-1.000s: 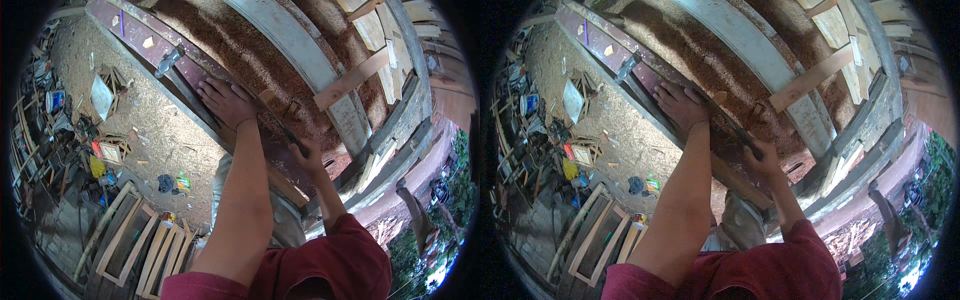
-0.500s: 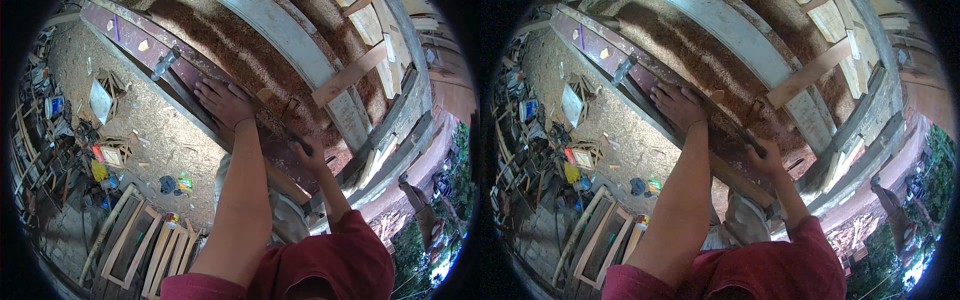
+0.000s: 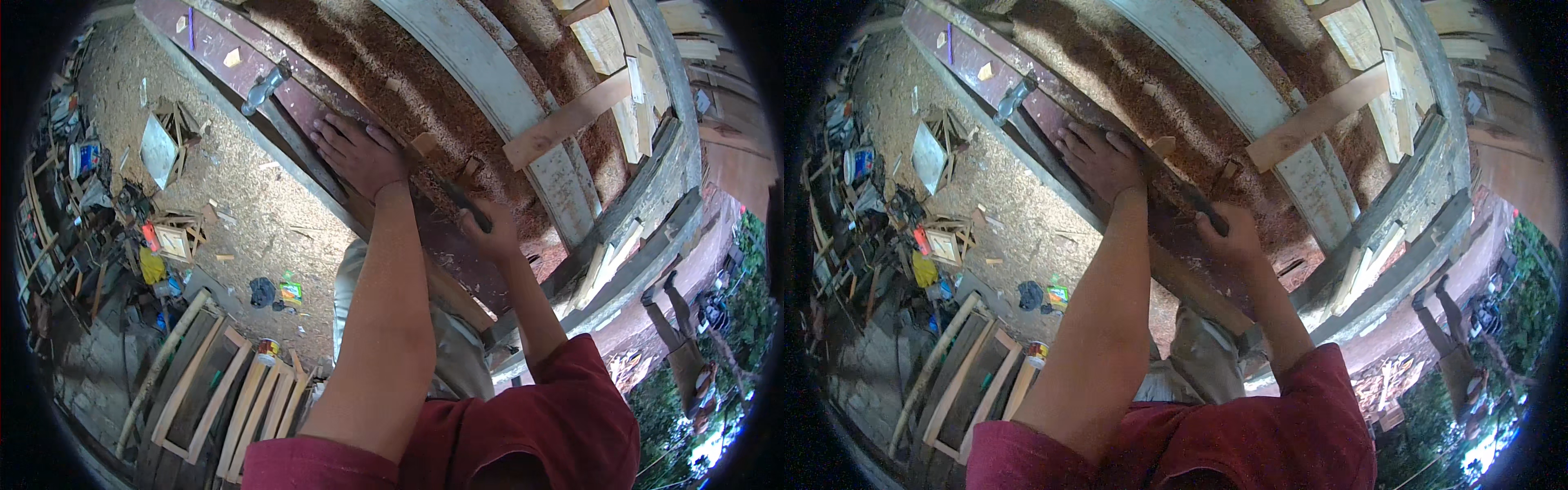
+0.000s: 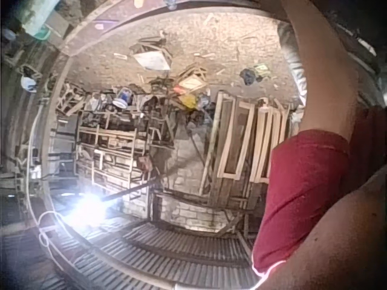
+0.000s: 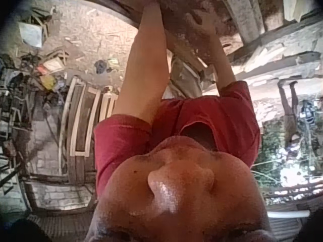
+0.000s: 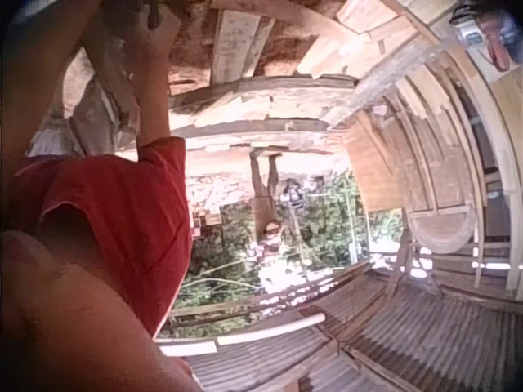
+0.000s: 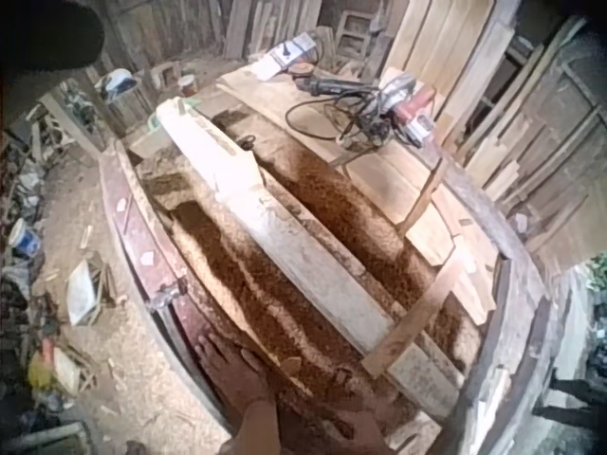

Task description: Chiseling a notch into a wooden beam using a hammer and chisel.

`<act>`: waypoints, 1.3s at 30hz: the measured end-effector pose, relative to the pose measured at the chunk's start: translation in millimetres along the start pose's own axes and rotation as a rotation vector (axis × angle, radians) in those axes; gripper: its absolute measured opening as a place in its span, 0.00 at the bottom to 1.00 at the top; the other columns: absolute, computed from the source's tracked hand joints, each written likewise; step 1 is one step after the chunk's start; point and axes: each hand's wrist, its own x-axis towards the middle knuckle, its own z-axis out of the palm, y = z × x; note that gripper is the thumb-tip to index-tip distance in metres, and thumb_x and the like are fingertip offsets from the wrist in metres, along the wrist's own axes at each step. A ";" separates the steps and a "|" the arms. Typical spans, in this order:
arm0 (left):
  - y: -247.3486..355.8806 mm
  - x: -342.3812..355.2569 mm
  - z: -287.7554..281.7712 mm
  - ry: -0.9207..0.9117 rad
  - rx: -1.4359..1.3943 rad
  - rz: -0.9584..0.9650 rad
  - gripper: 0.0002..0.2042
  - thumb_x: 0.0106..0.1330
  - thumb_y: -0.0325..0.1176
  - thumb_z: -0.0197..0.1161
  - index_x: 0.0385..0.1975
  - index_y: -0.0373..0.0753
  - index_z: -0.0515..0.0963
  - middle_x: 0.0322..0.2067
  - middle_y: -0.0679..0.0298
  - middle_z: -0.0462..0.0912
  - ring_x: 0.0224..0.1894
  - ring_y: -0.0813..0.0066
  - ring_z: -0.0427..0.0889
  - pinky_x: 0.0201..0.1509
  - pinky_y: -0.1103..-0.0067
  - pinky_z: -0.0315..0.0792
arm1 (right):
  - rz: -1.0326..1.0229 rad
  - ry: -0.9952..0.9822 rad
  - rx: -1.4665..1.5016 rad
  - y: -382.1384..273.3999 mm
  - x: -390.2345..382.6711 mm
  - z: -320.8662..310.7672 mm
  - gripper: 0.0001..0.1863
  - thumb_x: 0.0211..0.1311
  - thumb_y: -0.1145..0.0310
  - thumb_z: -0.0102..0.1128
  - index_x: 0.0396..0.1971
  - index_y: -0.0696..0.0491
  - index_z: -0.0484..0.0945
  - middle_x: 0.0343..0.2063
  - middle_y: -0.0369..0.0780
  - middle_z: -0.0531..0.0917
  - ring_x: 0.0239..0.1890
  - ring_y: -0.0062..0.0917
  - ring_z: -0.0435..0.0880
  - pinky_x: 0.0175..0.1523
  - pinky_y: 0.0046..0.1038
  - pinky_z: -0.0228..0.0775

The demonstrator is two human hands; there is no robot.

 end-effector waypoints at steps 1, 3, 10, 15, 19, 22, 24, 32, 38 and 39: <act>-0.9 0.4 -1.1 -0.008 -0.006 -0.004 0.36 0.80 0.44 0.49 0.82 0.29 0.54 0.82 0.39 0.53 0.84 0.38 0.51 0.87 0.52 0.51 | 0.058 -0.026 -0.011 -3.9 3.4 -0.7 0.11 0.72 0.63 0.70 0.40 0.56 0.88 0.23 0.38 0.83 0.26 0.19 0.78 0.33 0.30 0.73; -1.4 3.6 -3.9 -0.011 -0.023 -0.016 0.36 0.80 0.44 0.49 0.82 0.29 0.54 0.81 0.39 0.54 0.84 0.38 0.51 0.87 0.53 0.51 | 0.036 -0.008 0.063 6.8 -25.8 -5.5 0.11 0.72 0.63 0.70 0.39 0.57 0.87 0.23 0.39 0.82 0.26 0.19 0.78 0.33 0.30 0.73; 0.7 2.4 -1.0 0.014 -0.018 -0.003 0.37 0.76 0.41 0.53 0.80 0.27 0.55 0.80 0.39 0.56 0.84 0.36 0.51 0.88 0.53 0.49 | -0.083 0.069 0.067 15.0 -31.6 1.2 0.11 0.71 0.64 0.70 0.37 0.58 0.86 0.21 0.40 0.81 0.25 0.19 0.76 0.32 0.31 0.71; -4.9 -0.2 -7.6 0.002 0.000 0.001 0.37 0.74 0.40 0.55 0.79 0.26 0.57 0.80 0.39 0.57 0.83 0.36 0.52 0.88 0.53 0.48 | -0.088 0.037 -0.011 9.5 -12.0 11.4 0.13 0.71 0.63 0.70 0.34 0.58 0.85 0.20 0.40 0.79 0.24 0.18 0.75 0.31 0.31 0.69; 1.0 6.3 -8.3 0.044 -0.040 0.000 0.35 0.75 0.39 0.56 0.78 0.26 0.59 0.78 0.37 0.59 0.82 0.34 0.54 0.87 0.51 0.50 | -0.053 0.063 0.086 66.6 -96.8 -10.3 0.17 0.76 0.60 0.66 0.29 0.57 0.82 0.18 0.30 0.72 0.23 0.14 0.69 0.28 0.27 0.61; -1.9 1.7 -7.6 0.038 -0.054 -0.006 0.36 0.74 0.39 0.56 0.78 0.26 0.59 0.78 0.37 0.59 0.82 0.34 0.54 0.87 0.50 0.50 | 0.034 0.090 0.172 59.8 -127.5 -19.0 0.18 0.75 0.59 0.68 0.30 0.58 0.81 0.19 0.29 0.71 0.23 0.14 0.68 0.29 0.27 0.60; 0.0 2.4 -7.4 0.050 -0.058 -0.016 0.36 0.74 0.39 0.56 0.78 0.26 0.59 0.78 0.37 0.59 0.82 0.34 0.54 0.87 0.50 0.50 | -0.044 0.178 0.290 53.1 -123.8 -14.3 0.14 0.73 0.62 0.69 0.34 0.58 0.80 0.20 0.29 0.72 0.25 0.15 0.68 0.30 0.26 0.61; 4.2 2.3 -2.9 0.073 -0.046 -0.020 0.38 0.70 0.40 0.56 0.79 0.28 0.58 0.79 0.41 0.58 0.83 0.37 0.54 0.87 0.52 0.49 | -0.261 -0.015 0.078 -13.5 -47.1 -19.6 0.06 0.68 0.70 0.68 0.36 0.55 0.79 0.28 0.33 0.77 0.27 0.16 0.72 0.33 0.25 0.66; 1.8 1.6 -6.0 0.030 -0.061 -0.048 0.39 0.70 0.41 0.56 0.79 0.28 0.58 0.80 0.41 0.57 0.84 0.38 0.53 0.88 0.51 0.48 | -0.159 -0.026 0.208 -38.9 -34.0 1.0 0.13 0.63 0.69 0.77 0.38 0.54 0.79 0.25 0.35 0.78 0.26 0.21 0.76 0.35 0.29 0.72; 2.9 1.8 -5.4 0.029 -0.064 -0.061 0.39 0.70 0.41 0.56 0.79 0.28 0.58 0.80 0.41 0.57 0.84 0.38 0.53 0.88 0.51 0.48 | -0.139 0.014 0.168 -34.0 -33.4 2.0 0.14 0.62 0.68 0.78 0.39 0.54 0.79 0.26 0.35 0.80 0.27 0.20 0.77 0.35 0.29 0.73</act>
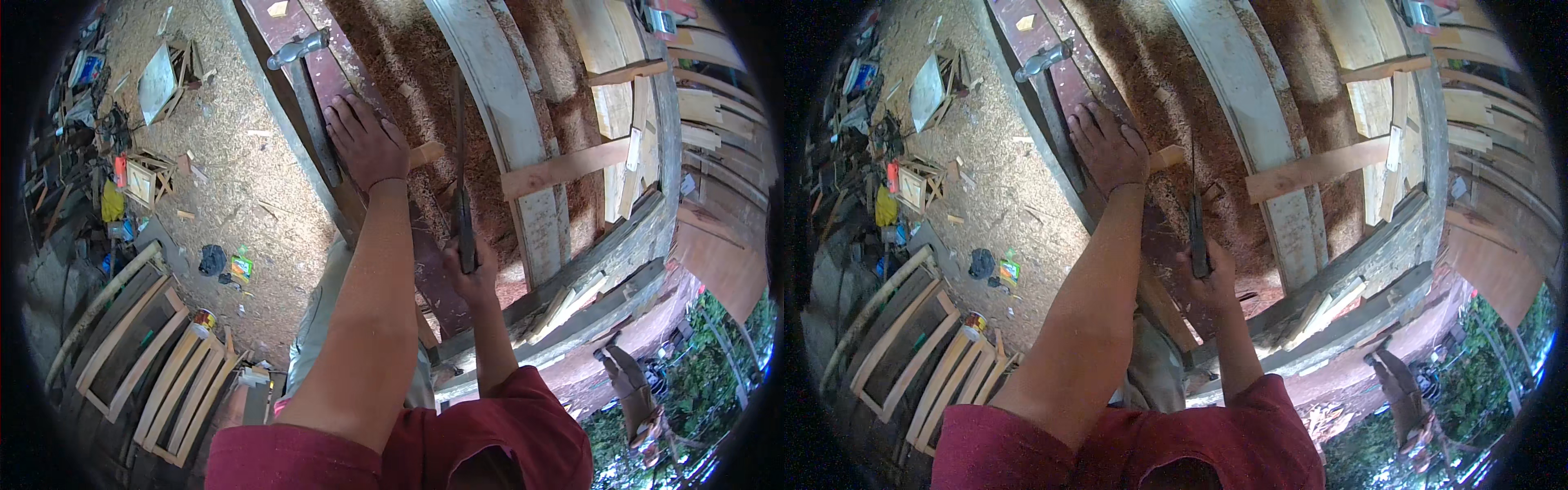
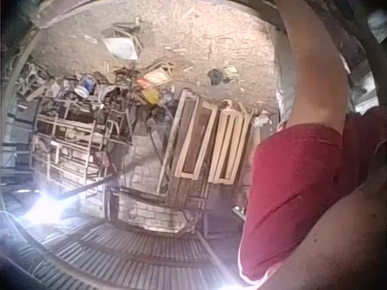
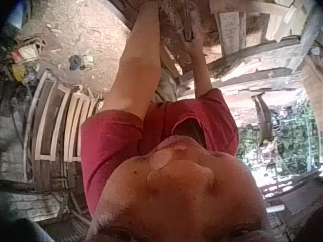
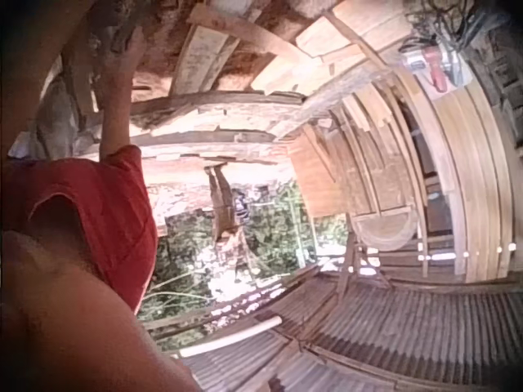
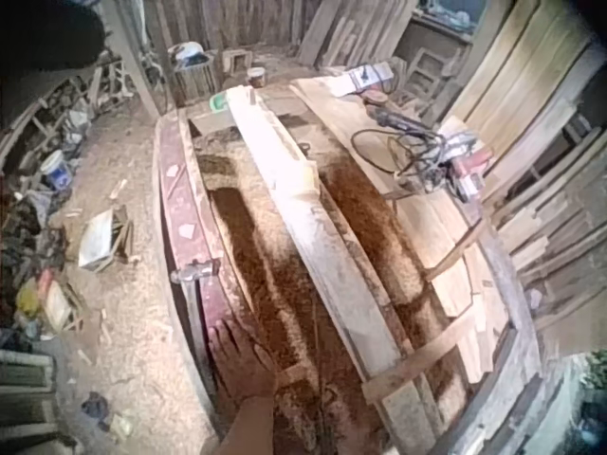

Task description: Chiseling a notch into a wooden beam using a hammer and chisel.

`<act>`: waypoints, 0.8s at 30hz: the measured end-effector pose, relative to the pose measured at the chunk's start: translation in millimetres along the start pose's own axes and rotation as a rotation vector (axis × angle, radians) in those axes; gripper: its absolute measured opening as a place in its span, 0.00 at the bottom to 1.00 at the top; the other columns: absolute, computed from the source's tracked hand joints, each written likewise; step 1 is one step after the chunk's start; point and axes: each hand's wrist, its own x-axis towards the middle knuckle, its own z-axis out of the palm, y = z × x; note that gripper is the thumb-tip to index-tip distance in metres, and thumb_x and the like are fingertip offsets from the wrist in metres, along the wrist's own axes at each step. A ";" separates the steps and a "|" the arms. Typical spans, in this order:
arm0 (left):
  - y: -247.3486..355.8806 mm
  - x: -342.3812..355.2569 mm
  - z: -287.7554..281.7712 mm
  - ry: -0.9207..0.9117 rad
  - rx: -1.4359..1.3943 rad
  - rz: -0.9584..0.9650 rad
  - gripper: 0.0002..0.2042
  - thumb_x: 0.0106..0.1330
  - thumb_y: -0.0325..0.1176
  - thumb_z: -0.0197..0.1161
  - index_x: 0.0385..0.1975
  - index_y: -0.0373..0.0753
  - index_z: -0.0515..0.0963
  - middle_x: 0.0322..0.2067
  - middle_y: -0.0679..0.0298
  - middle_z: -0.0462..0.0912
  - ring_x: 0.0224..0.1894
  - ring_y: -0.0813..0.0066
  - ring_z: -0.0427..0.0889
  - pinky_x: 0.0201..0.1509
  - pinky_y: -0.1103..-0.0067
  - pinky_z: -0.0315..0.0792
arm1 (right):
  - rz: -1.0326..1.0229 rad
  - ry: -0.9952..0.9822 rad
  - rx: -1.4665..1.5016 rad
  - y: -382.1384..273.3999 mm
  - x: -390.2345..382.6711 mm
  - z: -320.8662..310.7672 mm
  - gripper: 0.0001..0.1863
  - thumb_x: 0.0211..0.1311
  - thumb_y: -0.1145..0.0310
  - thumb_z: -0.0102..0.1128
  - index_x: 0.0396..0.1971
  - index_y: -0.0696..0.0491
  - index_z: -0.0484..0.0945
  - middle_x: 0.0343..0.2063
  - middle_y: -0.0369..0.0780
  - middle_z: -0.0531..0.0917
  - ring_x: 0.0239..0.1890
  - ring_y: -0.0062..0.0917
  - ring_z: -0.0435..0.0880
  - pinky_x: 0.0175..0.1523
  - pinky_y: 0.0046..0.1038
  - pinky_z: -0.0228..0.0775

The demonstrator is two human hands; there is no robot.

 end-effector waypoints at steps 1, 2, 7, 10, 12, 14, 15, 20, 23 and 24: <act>0.9 1.0 1.3 0.003 -0.001 0.009 0.39 0.70 0.41 0.56 0.80 0.28 0.58 0.80 0.41 0.57 0.84 0.38 0.52 0.88 0.51 0.47 | -0.001 -0.009 -0.011 4.0 -1.0 -1.7 0.14 0.62 0.68 0.78 0.39 0.54 0.79 0.26 0.35 0.80 0.27 0.20 0.77 0.35 0.29 0.73; -0.4 1.9 1.2 0.006 0.004 0.017 0.40 0.70 0.41 0.56 0.80 0.28 0.57 0.80 0.41 0.57 0.84 0.38 0.52 0.88 0.51 0.47 | -0.013 -0.004 -0.066 -0.9 -0.1 -0.5 0.15 0.63 0.65 0.78 0.39 0.55 0.79 0.26 0.35 0.79 0.28 0.20 0.76 0.36 0.30 0.72; -4.0 1.1 -0.4 -0.045 -0.005 -0.022 0.39 0.70 0.40 0.57 0.80 0.30 0.58 0.81 0.42 0.56 0.84 0.40 0.51 0.87 0.51 0.48 | -0.059 -0.128 -0.009 -26.9 3.3 -4.7 0.17 0.68 0.58 0.74 0.38 0.57 0.79 0.25 0.35 0.76 0.28 0.21 0.73 0.35 0.30 0.69; -6.4 1.3 -0.2 -0.054 -0.011 -0.029 0.40 0.70 0.40 0.57 0.81 0.32 0.57 0.81 0.43 0.56 0.85 0.41 0.52 0.87 0.52 0.49 | -0.069 -0.118 0.009 -39.6 4.0 -1.0 0.18 0.72 0.56 0.68 0.38 0.58 0.80 0.23 0.33 0.72 0.27 0.20 0.69 0.33 0.29 0.65; -5.8 1.9 2.1 -0.051 -0.014 -0.033 0.40 0.70 0.41 0.57 0.81 0.32 0.57 0.81 0.44 0.56 0.85 0.41 0.51 0.87 0.52 0.49 | 0.004 -0.046 -0.046 -40.8 3.2 -1.3 0.18 0.74 0.56 0.64 0.37 0.59 0.81 0.22 0.34 0.72 0.27 0.19 0.68 0.33 0.29 0.64; -6.3 2.0 4.4 -0.047 -0.016 -0.030 0.40 0.70 0.41 0.57 0.82 0.33 0.57 0.81 0.44 0.56 0.85 0.42 0.51 0.87 0.52 0.50 | 0.058 -0.034 -0.037 -36.2 4.0 0.5 0.18 0.75 0.57 0.63 0.37 0.59 0.81 0.23 0.34 0.72 0.27 0.19 0.68 0.33 0.29 0.64; -6.8 1.4 4.3 -0.046 -0.015 -0.036 0.40 0.70 0.41 0.57 0.82 0.33 0.57 0.81 0.44 0.56 0.85 0.42 0.51 0.87 0.52 0.50 | 0.115 -0.016 -0.023 -34.7 4.3 1.5 0.17 0.75 0.58 0.62 0.37 0.59 0.81 0.23 0.34 0.72 0.27 0.19 0.69 0.33 0.29 0.64; -2.2 2.5 -2.3 -0.087 -0.006 -0.052 0.39 0.71 0.40 0.56 0.82 0.34 0.57 0.82 0.44 0.55 0.85 0.41 0.51 0.86 0.51 0.51 | 0.169 0.017 -0.036 -35.7 11.7 -0.9 0.16 0.76 0.60 0.60 0.35 0.60 0.81 0.22 0.35 0.73 0.27 0.19 0.70 0.33 0.29 0.64; 0.2 3.4 0.4 -0.076 -0.014 -0.046 0.40 0.70 0.40 0.56 0.82 0.33 0.56 0.82 0.44 0.55 0.85 0.41 0.51 0.87 0.51 0.50 | 0.096 0.039 -0.065 -26.9 16.9 -1.5 0.16 0.77 0.60 0.59 0.32 0.58 0.79 0.22 0.32 0.72 0.25 0.16 0.68 0.31 0.27 0.60; 1.4 3.7 -0.7 -0.075 -0.018 -0.047 0.40 0.70 0.40 0.56 0.82 0.33 0.56 0.82 0.44 0.55 0.85 0.41 0.51 0.87 0.51 0.50 | 0.051 0.056 -0.078 -25.7 18.0 -1.9 0.18 0.78 0.58 0.59 0.30 0.56 0.78 0.21 0.28 0.71 0.24 0.13 0.67 0.29 0.25 0.56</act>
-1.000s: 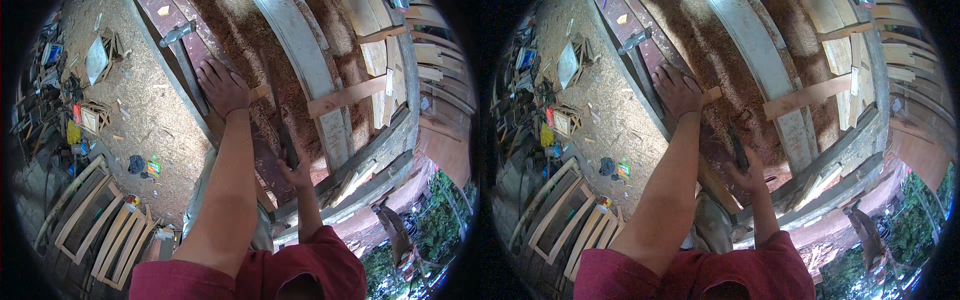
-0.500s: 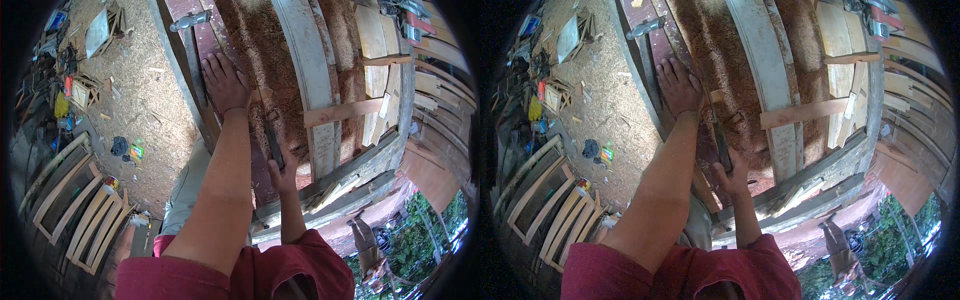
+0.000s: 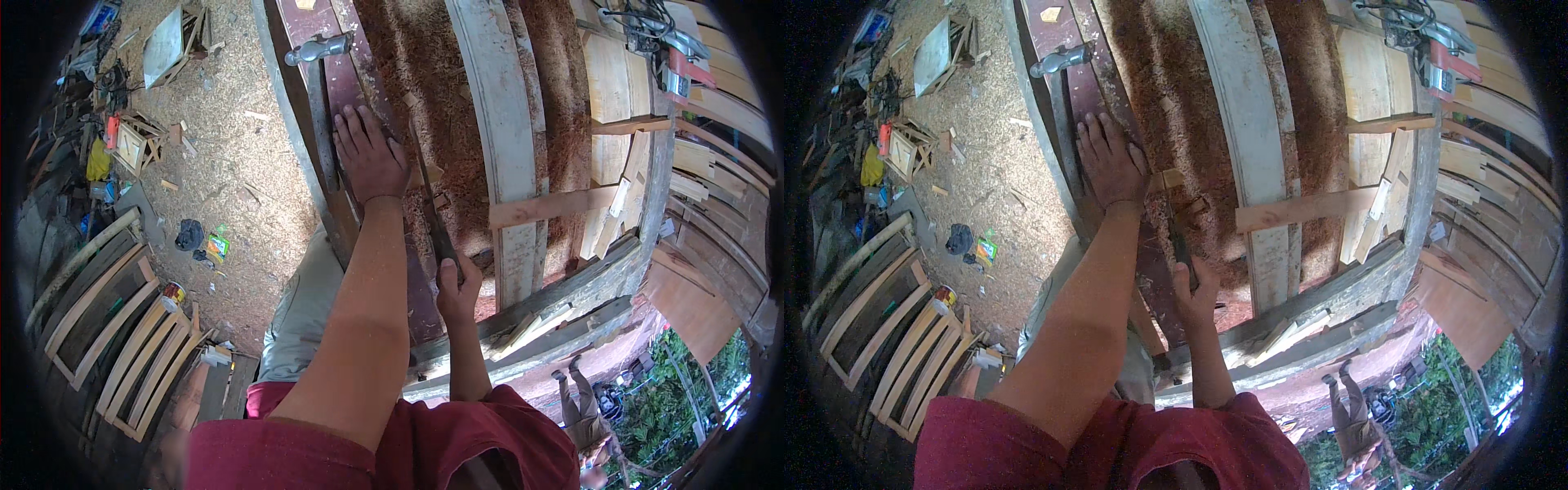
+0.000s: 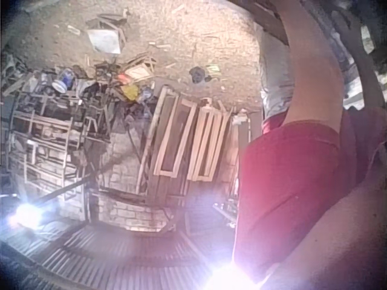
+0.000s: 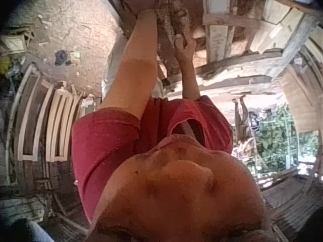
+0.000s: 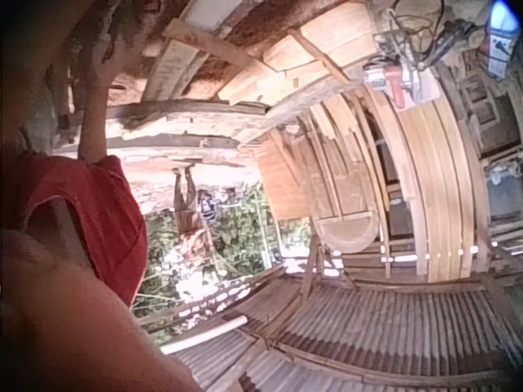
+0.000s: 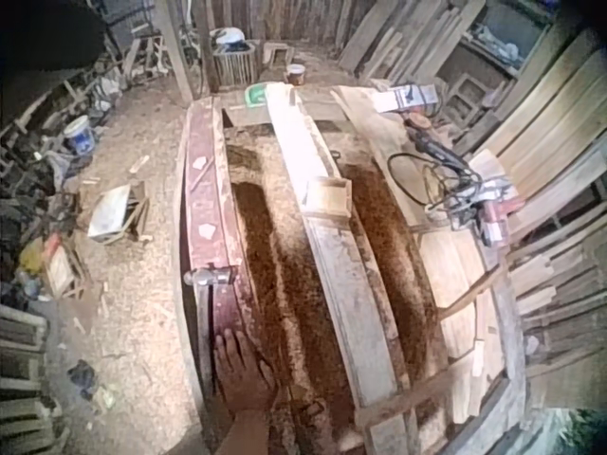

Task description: Chiseling a notch into a wooden beam using a hammer and chisel.

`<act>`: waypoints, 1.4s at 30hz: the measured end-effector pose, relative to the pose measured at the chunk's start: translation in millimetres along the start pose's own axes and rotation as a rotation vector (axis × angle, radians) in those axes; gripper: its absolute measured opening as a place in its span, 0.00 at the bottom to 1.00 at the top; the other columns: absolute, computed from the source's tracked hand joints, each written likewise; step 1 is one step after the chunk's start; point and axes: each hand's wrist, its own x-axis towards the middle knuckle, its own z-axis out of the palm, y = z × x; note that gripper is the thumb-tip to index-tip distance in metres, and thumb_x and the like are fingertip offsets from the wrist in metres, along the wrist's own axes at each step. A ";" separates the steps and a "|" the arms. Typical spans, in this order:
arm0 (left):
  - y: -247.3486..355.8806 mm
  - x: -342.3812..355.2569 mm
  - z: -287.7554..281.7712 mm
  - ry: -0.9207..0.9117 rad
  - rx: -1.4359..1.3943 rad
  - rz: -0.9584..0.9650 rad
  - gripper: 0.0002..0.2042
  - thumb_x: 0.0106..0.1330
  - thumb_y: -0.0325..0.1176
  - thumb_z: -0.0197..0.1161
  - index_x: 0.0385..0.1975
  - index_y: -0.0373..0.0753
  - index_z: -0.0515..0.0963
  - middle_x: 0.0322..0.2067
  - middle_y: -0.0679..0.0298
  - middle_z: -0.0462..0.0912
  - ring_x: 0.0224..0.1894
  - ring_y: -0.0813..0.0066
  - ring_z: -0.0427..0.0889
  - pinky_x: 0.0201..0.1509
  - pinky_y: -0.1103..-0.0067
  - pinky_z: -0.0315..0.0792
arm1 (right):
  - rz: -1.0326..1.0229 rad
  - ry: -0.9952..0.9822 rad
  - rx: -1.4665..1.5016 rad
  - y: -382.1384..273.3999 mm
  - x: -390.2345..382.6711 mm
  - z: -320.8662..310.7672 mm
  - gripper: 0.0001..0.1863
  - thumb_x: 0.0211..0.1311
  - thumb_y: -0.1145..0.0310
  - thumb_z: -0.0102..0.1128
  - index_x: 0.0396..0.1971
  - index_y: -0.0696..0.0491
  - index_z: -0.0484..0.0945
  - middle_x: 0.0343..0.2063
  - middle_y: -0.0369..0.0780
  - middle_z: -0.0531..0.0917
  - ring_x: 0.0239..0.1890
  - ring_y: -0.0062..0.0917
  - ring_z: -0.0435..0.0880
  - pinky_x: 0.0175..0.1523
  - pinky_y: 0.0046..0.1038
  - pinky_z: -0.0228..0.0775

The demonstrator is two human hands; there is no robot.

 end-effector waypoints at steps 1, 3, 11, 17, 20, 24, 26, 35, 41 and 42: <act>1.8 -0.1 -1.8 0.000 -0.025 0.006 0.39 0.70 0.39 0.56 0.81 0.33 0.58 0.81 0.43 0.56 0.84 0.40 0.52 0.87 0.50 0.50 | -0.003 0.002 -0.004 -0.4 -0.6 -2.2 0.18 0.78 0.58 0.59 0.30 0.56 0.78 0.21 0.28 0.71 0.24 0.13 0.67 0.29 0.25 0.56; -6.1 -0.9 -4.4 0.000 -0.027 0.003 0.38 0.70 0.39 0.55 0.80 0.32 0.59 0.80 0.42 0.57 0.84 0.38 0.52 0.86 0.48 0.51 | 0.085 -0.035 0.080 -13.0 -1.8 1.4 0.18 0.77 0.59 0.60 0.30 0.56 0.77 0.21 0.28 0.71 0.24 0.13 0.66 0.29 0.25 0.55; -3.7 -1.0 -4.2 -0.022 -0.013 0.012 0.38 0.70 0.39 0.57 0.80 0.32 0.58 0.81 0.41 0.55 0.84 0.38 0.51 0.87 0.49 0.50 | 0.106 -0.071 0.043 -18.9 -0.7 -6.4 0.16 0.76 0.61 0.59 0.29 0.57 0.76 0.21 0.32 0.72 0.26 0.16 0.68 0.31 0.27 0.59; -3.9 1.4 -4.9 -0.044 0.012 0.006 0.40 0.69 0.40 0.58 0.82 0.32 0.57 0.82 0.43 0.54 0.84 0.40 0.51 0.88 0.51 0.47 | 0.125 -0.081 -0.037 -27.5 -1.8 -7.2 0.13 0.73 0.64 0.61 0.32 0.59 0.79 0.21 0.38 0.73 0.26 0.20 0.70 0.33 0.31 0.65; -4.0 -0.2 -3.1 -0.028 0.014 0.002 0.41 0.69 0.40 0.58 0.82 0.32 0.57 0.82 0.43 0.54 0.84 0.40 0.51 0.88 0.51 0.47 | 0.116 -0.087 -0.072 -27.9 -1.9 -6.8 0.15 0.75 0.63 0.60 0.29 0.57 0.77 0.20 0.33 0.71 0.25 0.17 0.68 0.31 0.29 0.60; -5.1 -1.2 -3.3 -0.004 -0.018 0.018 0.39 0.69 0.40 0.57 0.80 0.33 0.60 0.80 0.42 0.57 0.83 0.37 0.53 0.86 0.48 0.50 | 0.144 -0.066 -0.067 -41.8 -0.4 -2.4 0.18 0.77 0.62 0.58 0.26 0.55 0.74 0.18 0.29 0.69 0.24 0.14 0.66 0.29 0.27 0.56; -5.1 0.8 -4.2 -0.011 -0.004 0.020 0.39 0.69 0.40 0.57 0.80 0.33 0.60 0.80 0.41 0.57 0.83 0.37 0.53 0.87 0.48 0.50 | 0.107 -0.069 -0.084 -54.8 -6.1 -9.3 0.17 0.77 0.62 0.58 0.27 0.55 0.75 0.19 0.30 0.69 0.24 0.14 0.66 0.29 0.27 0.57; -0.3 1.1 -5.2 -0.058 -0.015 0.001 0.40 0.68 0.38 0.58 0.81 0.32 0.58 0.81 0.43 0.55 0.85 0.40 0.49 0.88 0.50 0.46 | 0.168 -0.062 -0.161 -55.1 -1.4 -6.9 0.13 0.71 0.64 0.64 0.33 0.59 0.81 0.20 0.42 0.78 0.22 0.26 0.76 0.31 0.35 0.68; -2.3 1.5 -8.4 -0.027 -0.034 0.014 0.40 0.68 0.39 0.57 0.81 0.31 0.58 0.82 0.43 0.54 0.85 0.39 0.49 0.88 0.49 0.45 | 0.214 -0.083 -0.120 -80.2 11.7 -3.2 0.14 0.72 0.63 0.63 0.35 0.60 0.82 0.20 0.45 0.79 0.23 0.28 0.78 0.32 0.36 0.70; -3.8 -0.3 -7.5 -0.031 -0.035 0.023 0.40 0.68 0.39 0.57 0.81 0.31 0.58 0.82 0.43 0.54 0.85 0.39 0.49 0.88 0.49 0.45 | 0.233 -0.100 -0.160 -82.4 19.2 1.5 0.14 0.73 0.63 0.62 0.37 0.61 0.83 0.21 0.45 0.80 0.24 0.27 0.79 0.33 0.36 0.71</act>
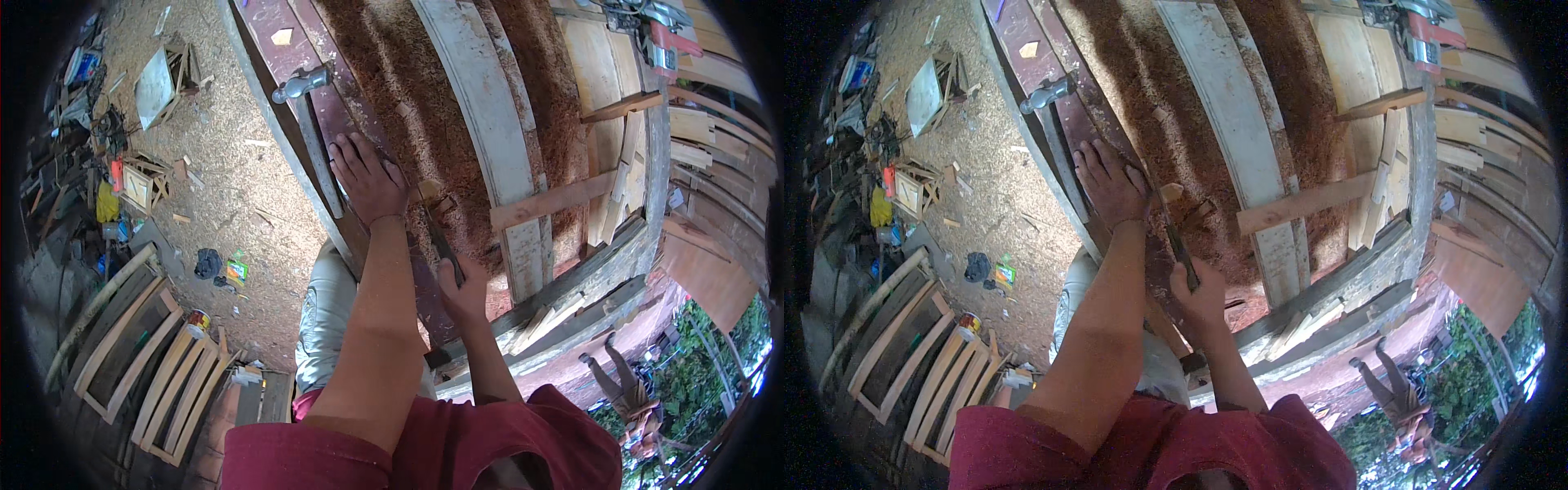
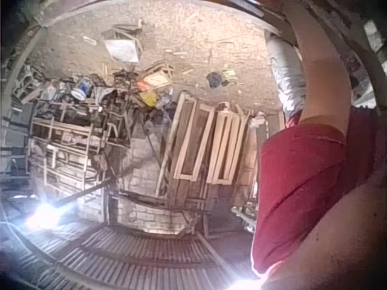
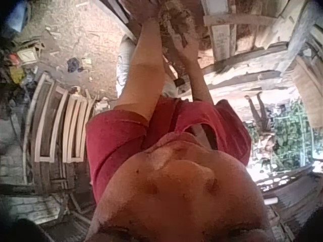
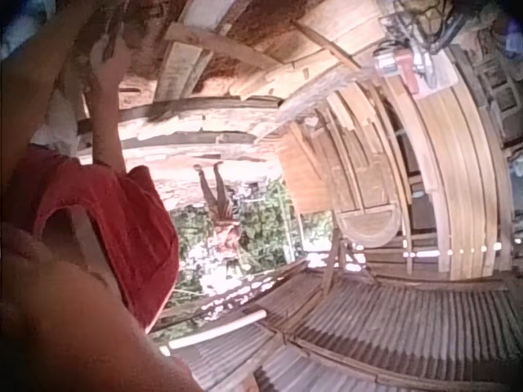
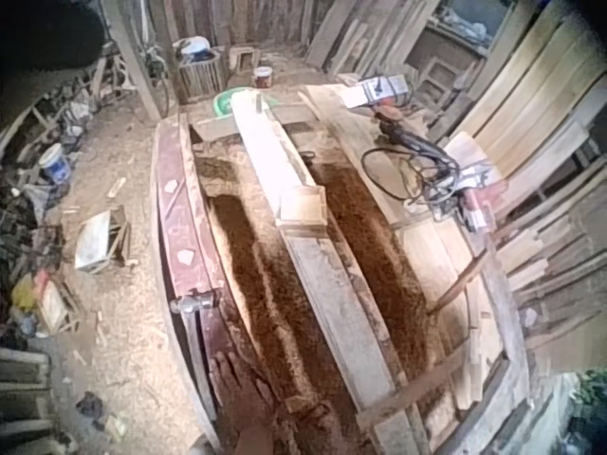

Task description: Chiseling a notch into a wooden beam using a hammer and chisel.

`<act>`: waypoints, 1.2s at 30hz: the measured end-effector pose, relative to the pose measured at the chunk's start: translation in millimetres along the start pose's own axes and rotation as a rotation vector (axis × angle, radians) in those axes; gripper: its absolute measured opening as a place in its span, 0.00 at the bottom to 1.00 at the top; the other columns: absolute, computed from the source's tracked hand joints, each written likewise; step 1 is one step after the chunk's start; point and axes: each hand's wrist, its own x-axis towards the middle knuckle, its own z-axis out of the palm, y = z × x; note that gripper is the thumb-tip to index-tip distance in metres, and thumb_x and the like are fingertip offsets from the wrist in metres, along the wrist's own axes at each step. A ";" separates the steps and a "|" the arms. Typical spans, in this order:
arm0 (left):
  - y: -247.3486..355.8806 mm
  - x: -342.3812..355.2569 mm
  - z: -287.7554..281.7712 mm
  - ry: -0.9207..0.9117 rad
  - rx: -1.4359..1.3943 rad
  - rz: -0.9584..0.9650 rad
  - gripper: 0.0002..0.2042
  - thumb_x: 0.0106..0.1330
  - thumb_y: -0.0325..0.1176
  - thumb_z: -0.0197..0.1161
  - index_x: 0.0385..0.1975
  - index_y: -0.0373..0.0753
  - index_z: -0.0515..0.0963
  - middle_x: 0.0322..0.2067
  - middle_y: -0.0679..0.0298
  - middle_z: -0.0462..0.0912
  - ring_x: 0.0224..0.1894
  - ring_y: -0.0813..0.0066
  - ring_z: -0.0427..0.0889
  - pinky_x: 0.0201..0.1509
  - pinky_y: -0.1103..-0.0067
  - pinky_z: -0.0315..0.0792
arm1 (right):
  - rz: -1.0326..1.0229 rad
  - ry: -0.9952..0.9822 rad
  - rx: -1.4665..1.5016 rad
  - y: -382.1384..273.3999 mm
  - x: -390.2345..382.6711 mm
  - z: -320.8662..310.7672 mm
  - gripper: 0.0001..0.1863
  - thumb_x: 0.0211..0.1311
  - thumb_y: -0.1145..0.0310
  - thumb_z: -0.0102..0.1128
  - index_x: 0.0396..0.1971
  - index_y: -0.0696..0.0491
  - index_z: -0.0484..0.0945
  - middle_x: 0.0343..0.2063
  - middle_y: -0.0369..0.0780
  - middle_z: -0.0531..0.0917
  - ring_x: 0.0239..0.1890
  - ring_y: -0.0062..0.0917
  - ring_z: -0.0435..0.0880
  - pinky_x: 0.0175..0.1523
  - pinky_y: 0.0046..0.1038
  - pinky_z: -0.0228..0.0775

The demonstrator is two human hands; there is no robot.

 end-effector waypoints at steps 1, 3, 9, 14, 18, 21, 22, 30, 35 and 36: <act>-2.7 -2.4 0.3 -0.002 0.011 -0.004 0.40 0.68 0.39 0.57 0.81 0.31 0.58 0.82 0.42 0.54 0.85 0.38 0.49 0.88 0.49 0.45 | 0.005 0.006 0.005 4.6 -3.5 0.7 0.14 0.73 0.63 0.62 0.37 0.61 0.83 0.21 0.45 0.80 0.24 0.27 0.79 0.33 0.36 0.71; 1.4 0.3 3.2 -0.006 0.005 0.006 0.40 0.69 0.39 0.56 0.81 0.30 0.58 0.82 0.42 0.54 0.85 0.38 0.49 0.88 0.49 0.44 | -0.001 -0.034 0.014 18.3 -10.7 -4.9 0.14 0.73 0.63 0.62 0.38 0.62 0.83 0.21 0.44 0.81 0.25 0.25 0.80 0.34 0.35 0.72; -1.5 0.8 4.5 0.043 0.022 0.028 0.39 0.70 0.39 0.54 0.80 0.29 0.58 0.81 0.40 0.55 0.84 0.36 0.50 0.88 0.50 0.45 | 0.045 -0.036 0.059 4.8 -13.1 -8.5 0.15 0.72 0.62 0.64 0.35 0.61 0.82 0.22 0.50 0.81 0.24 0.36 0.82 0.35 0.37 0.73; 2.8 2.6 -0.5 0.000 0.052 0.037 0.39 0.69 0.39 0.55 0.81 0.30 0.57 0.81 0.40 0.55 0.84 0.37 0.50 0.89 0.51 0.45 | -0.059 0.037 0.017 23.2 -25.2 -5.9 0.15 0.71 0.62 0.64 0.30 0.59 0.80 0.19 0.42 0.75 0.23 0.29 0.74 0.31 0.34 0.67; 6.5 1.9 -1.3 0.000 0.047 0.031 0.39 0.69 0.39 0.56 0.81 0.30 0.57 0.81 0.41 0.55 0.84 0.37 0.51 0.89 0.52 0.45 | -0.004 -0.006 -0.016 20.3 -20.2 -8.0 0.15 0.69 0.61 0.67 0.31 0.59 0.82 0.21 0.51 0.78 0.23 0.42 0.80 0.34 0.40 0.73; -0.5 3.2 1.5 0.014 0.088 0.061 0.39 0.70 0.40 0.55 0.81 0.31 0.57 0.82 0.41 0.53 0.84 0.37 0.51 0.89 0.51 0.46 | -0.026 0.058 0.015 15.8 14.9 13.4 0.15 0.68 0.61 0.67 0.29 0.59 0.81 0.20 0.51 0.77 0.22 0.41 0.79 0.33 0.41 0.72; 2.8 2.8 5.0 0.010 0.079 0.074 0.39 0.70 0.40 0.55 0.81 0.31 0.57 0.82 0.41 0.53 0.84 0.37 0.51 0.89 0.51 0.46 | -0.020 0.073 0.017 17.5 10.6 7.3 0.15 0.68 0.61 0.67 0.29 0.59 0.81 0.20 0.51 0.77 0.22 0.41 0.79 0.33 0.41 0.72; 2.6 -0.4 6.9 0.018 0.111 0.054 0.38 0.73 0.42 0.53 0.81 0.31 0.57 0.82 0.41 0.54 0.84 0.38 0.52 0.87 0.50 0.50 | -0.023 0.065 -0.002 12.8 11.2 6.6 0.19 0.67 0.57 0.67 0.27 0.60 0.80 0.23 0.55 0.79 0.25 0.50 0.81 0.35 0.45 0.73; -3.0 1.0 4.5 0.031 0.112 0.074 0.36 0.75 0.42 0.54 0.80 0.30 0.59 0.80 0.38 0.56 0.82 0.34 0.54 0.86 0.49 0.52 | 0.008 0.014 0.040 26.2 -23.1 -5.6 0.20 0.67 0.56 0.67 0.28 0.60 0.81 0.23 0.56 0.80 0.27 0.55 0.82 0.36 0.46 0.74; -5.3 1.5 4.3 0.028 0.126 0.064 0.37 0.74 0.42 0.54 0.81 0.31 0.58 0.81 0.39 0.55 0.83 0.36 0.53 0.87 0.50 0.50 | 0.035 -0.027 0.013 27.6 -30.5 -9.5 0.20 0.67 0.55 0.67 0.28 0.60 0.82 0.23 0.56 0.80 0.28 0.56 0.82 0.37 0.46 0.74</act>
